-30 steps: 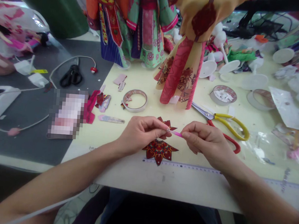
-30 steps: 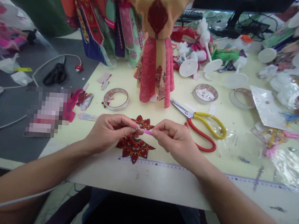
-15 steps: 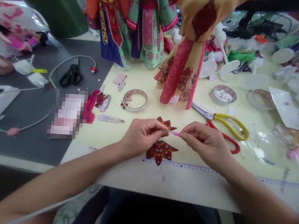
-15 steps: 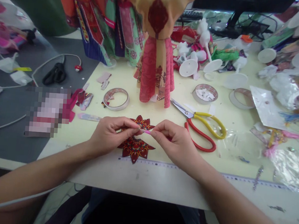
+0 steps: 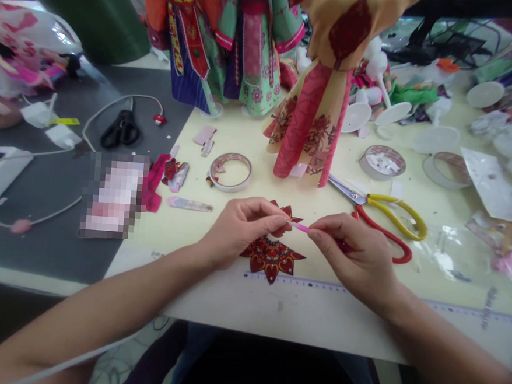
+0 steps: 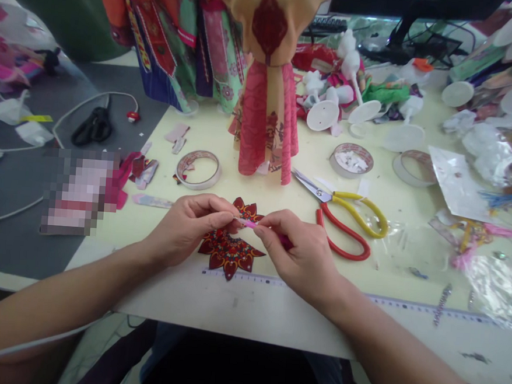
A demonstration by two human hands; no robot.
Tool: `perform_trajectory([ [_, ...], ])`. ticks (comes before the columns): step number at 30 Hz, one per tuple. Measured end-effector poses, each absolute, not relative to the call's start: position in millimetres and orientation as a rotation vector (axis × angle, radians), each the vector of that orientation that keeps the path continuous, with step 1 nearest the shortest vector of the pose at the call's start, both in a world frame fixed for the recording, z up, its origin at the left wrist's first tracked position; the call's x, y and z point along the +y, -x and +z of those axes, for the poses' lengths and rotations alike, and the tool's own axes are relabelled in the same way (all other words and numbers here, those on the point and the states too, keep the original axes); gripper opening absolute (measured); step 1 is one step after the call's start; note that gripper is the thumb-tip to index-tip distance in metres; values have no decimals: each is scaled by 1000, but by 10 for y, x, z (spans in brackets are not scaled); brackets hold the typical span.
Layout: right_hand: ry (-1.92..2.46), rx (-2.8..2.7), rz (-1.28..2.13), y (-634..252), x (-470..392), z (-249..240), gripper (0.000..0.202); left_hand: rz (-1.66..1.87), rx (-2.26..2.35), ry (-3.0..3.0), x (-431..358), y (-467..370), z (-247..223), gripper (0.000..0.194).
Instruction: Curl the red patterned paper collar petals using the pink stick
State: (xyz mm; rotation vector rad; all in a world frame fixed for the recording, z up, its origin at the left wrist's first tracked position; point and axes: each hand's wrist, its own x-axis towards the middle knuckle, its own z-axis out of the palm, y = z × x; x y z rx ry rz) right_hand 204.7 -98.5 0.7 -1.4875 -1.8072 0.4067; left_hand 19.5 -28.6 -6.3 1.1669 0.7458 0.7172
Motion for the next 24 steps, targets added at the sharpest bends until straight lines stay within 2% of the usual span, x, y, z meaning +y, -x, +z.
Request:
perform_trajectory([
  [4, 1447, -1766, 472, -2036, -986, 4, 6, 703, 746, -1128, -290, -210, -79, 14],
  [6, 1437, -1627, 746, -2041, -967, 5, 9, 721, 747, -1149, -298, -217, -79, 13],
  [10, 1258, -1191, 1528, -2072, -902, 1, 20, 820, 726, -1366, -329, -233, -47, 10],
  [13, 1200, -1094, 1697, -2081, -882, 8, 22, 895, 755, -1520, -354, -248, -20, 10],
  [16, 1339, -1329, 1358, -2062, -910, 26, 22, 925, 840, -1459, -368, -263, -24, 13],
  [21, 1463, -1783, 383, -2030, -970, -7, 8, 964, 917, -1343, -373, -270, -66, 14],
  [24, 1441, -1880, 220, -2035, -971, -34, 4, 1032, 872, -1438, -378, -266, -65, 11],
])
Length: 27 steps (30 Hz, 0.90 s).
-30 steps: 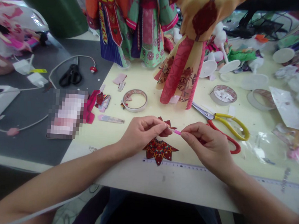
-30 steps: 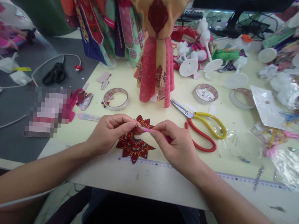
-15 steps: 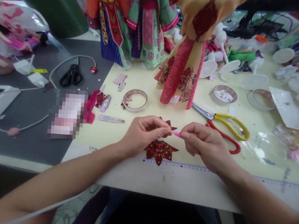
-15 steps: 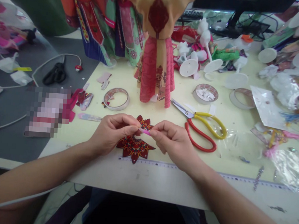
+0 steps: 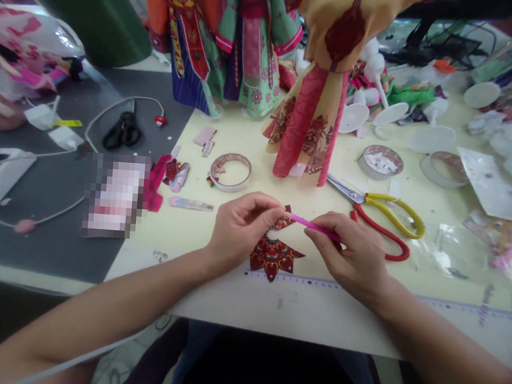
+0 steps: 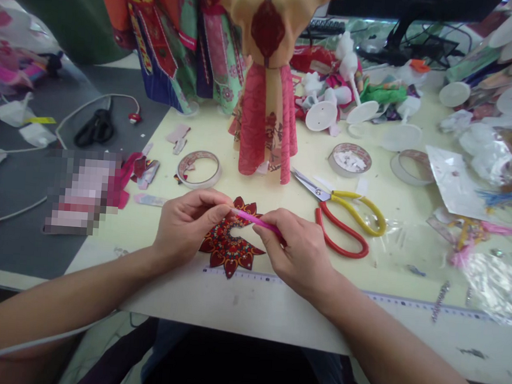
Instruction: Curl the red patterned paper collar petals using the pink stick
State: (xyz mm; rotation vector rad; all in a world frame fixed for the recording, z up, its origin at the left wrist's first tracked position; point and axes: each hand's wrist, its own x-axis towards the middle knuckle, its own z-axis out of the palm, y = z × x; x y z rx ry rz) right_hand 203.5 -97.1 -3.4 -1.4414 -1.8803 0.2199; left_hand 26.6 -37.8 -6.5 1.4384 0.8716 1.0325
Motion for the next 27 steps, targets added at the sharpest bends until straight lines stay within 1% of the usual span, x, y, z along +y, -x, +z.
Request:
perform_trajectory([
  [2, 1428, -1882, 289, -2044, -962, -26, 6, 1077, 837, -1550, -380, -258, -57, 8],
  [3, 1435, -1865, 379, -2050, -956, -16, 8, 1093, 825, -1603, -380, -253, -55, 7],
  [5, 1453, -1786, 683, -2064, -945, 9, 16, 1117, 803, -1689, -377, -241, -56, 7],
  [8, 1379, -1550, 1290, -2086, -930, 32, 33, 1140, 752, -1781, -369, -227, -72, 7],
  [9, 1337, -1484, 1425, -2091, -926, 33, 36, 1142, 735, -1804, -366, -224, -78, 7],
  [10, 1316, -1454, 1481, -2092, -924, 32, 38, 1143, 728, -1820, -364, -223, -82, 8],
  [11, 1329, -1461, 1447, -2089, -924, 28, 36, 1142, 734, -1828, -362, -223, -85, 8],
  [12, 1366, -1497, 1332, -2083, -926, 23, 31, 1140, 750, -1830, -361, -224, -87, 8],
  [14, 1447, -1589, 951, -2065, -935, 12, 21, 1133, 803, -1822, -361, -228, -86, 8],
  [16, 1458, -1675, 583, -2047, -948, 2, 17, 1132, 837, -1824, -362, -232, -86, 7],
  [18, 1424, -1759, 387, -2038, -955, -1, 11, 1151, 833, -1834, -364, -236, -90, 8],
  [20, 1415, -1807, 395, -2039, -952, 5, 10, 1185, 802, -1845, -367, -240, -96, 8],
  [25, 1475, -1716, 854, -2044, -926, 13, 34, 1209, 755, -1886, -372, -256, -105, 9],
  [27, 1483, -1691, 844, -2033, -932, 0, 27, 1204, 797, -1892, -371, -261, -105, 10],
])
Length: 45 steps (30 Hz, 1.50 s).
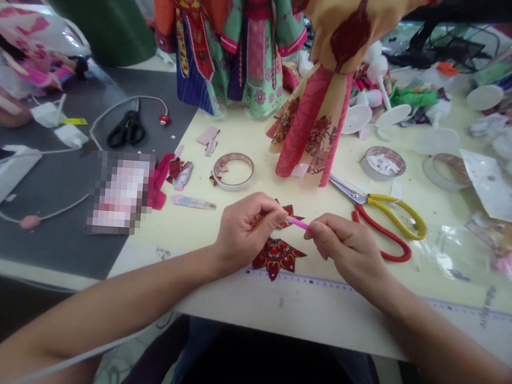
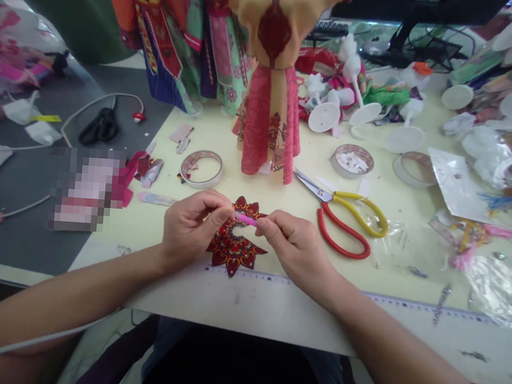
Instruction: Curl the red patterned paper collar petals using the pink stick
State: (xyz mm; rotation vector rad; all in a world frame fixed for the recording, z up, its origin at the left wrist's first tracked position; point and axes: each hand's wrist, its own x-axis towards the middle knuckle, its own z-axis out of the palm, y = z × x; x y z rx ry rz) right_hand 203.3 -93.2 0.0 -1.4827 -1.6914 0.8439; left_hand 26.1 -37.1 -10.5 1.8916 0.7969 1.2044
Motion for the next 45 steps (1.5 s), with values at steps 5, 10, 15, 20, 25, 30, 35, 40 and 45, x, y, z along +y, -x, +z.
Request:
perform_trajectory([
  [5, 1475, -1724, 604, -2014, -956, -21, 14, 1221, 813, -1940, -368, -257, -106, 11],
  [10, 1426, -1540, 1224, -2036, -919, -1, 35, 1235, 713, -1899, -351, -244, -117, 12],
  [15, 1302, -1295, 1446, -2068, -903, -37, 37, 1048, 673, -1607, -317, -252, -136, 24],
  [20, 1372, -1360, 1308, -2091, -906, -55, 37, 1052, 739, -1438, -294, -262, -138, 20],
  [25, 1469, -1608, 951, -2062, -907, -62, 33, 1056, 789, -1416, -288, -256, -109, 13],
  [30, 1469, -1686, 787, -2032, -906, -69, 28, 1060, 802, -1519, -287, -247, -115, 6],
  [35, 1464, -1661, 621, -2013, -939, -64, 16, 1074, 824, -1574, -304, -249, -105, 7],
  [40, 1474, -1691, 663, -2035, -956, -50, 16, 1093, 777, -1656, -330, -245, -75, 8],
  [45, 1485, -1627, 972, -2070, -923, -17, 30, 1098, 746, -1794, -316, -234, -95, 9],
])
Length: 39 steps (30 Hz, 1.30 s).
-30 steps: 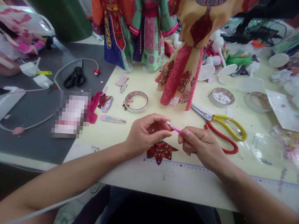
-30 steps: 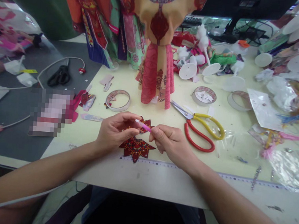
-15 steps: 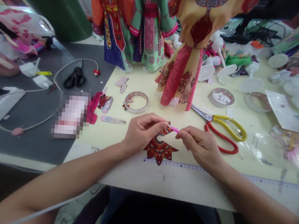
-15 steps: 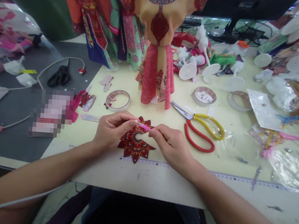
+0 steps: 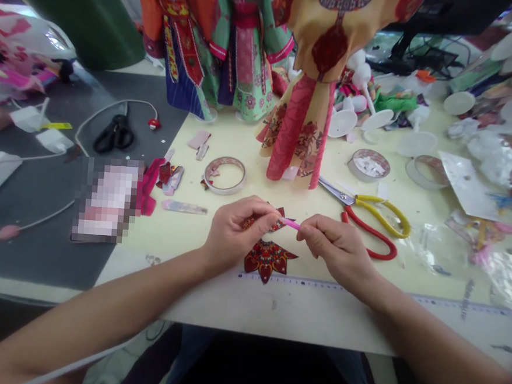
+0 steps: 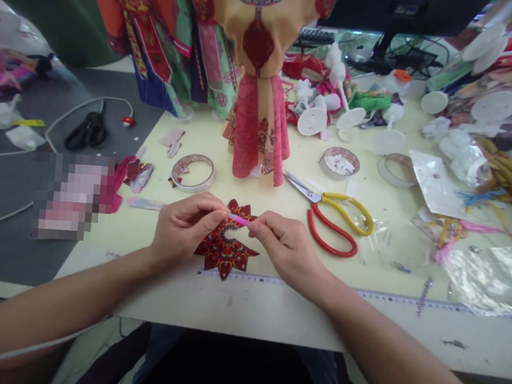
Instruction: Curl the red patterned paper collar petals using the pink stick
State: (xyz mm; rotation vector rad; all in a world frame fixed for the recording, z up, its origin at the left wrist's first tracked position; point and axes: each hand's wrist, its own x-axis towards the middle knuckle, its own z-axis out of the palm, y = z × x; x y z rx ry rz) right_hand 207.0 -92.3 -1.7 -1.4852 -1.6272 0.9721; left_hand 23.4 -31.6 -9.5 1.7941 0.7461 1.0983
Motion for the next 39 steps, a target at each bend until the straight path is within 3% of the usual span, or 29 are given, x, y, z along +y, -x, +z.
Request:
perform_trajectory([
  [7, 1299, -1256, 1589, -2062, -889, -7, 38, 1101, 695, -1863, -320, -241, -93, 7],
  [13, 1476, -1574, 912, -2002, -922, -23, 22, 1065, 829, -1759, -316, -242, -108, 10],
  [16, 1476, -1653, 752, -2001, -931, -33, 21, 1056, 822, -1771, -317, -245, -100, 10],
  [24, 1450, -1547, 1090, -2025, -899, 48, 35, 1063, 827, -1872, -327, -245, -87, 10],
  [32, 1411, -1734, 596, -2009, -942, -98, 19, 1090, 806, -1842, -350, -286, -104, 11],
  [35, 1413, -1720, 720, -2018, -935, -83, 22, 1071, 773, -1855, -351, -284, -113, 11],
  [39, 1416, -1536, 1128, -2034, -903, -33, 31, 1089, 747, -1863, -353, -275, -107, 13],
])
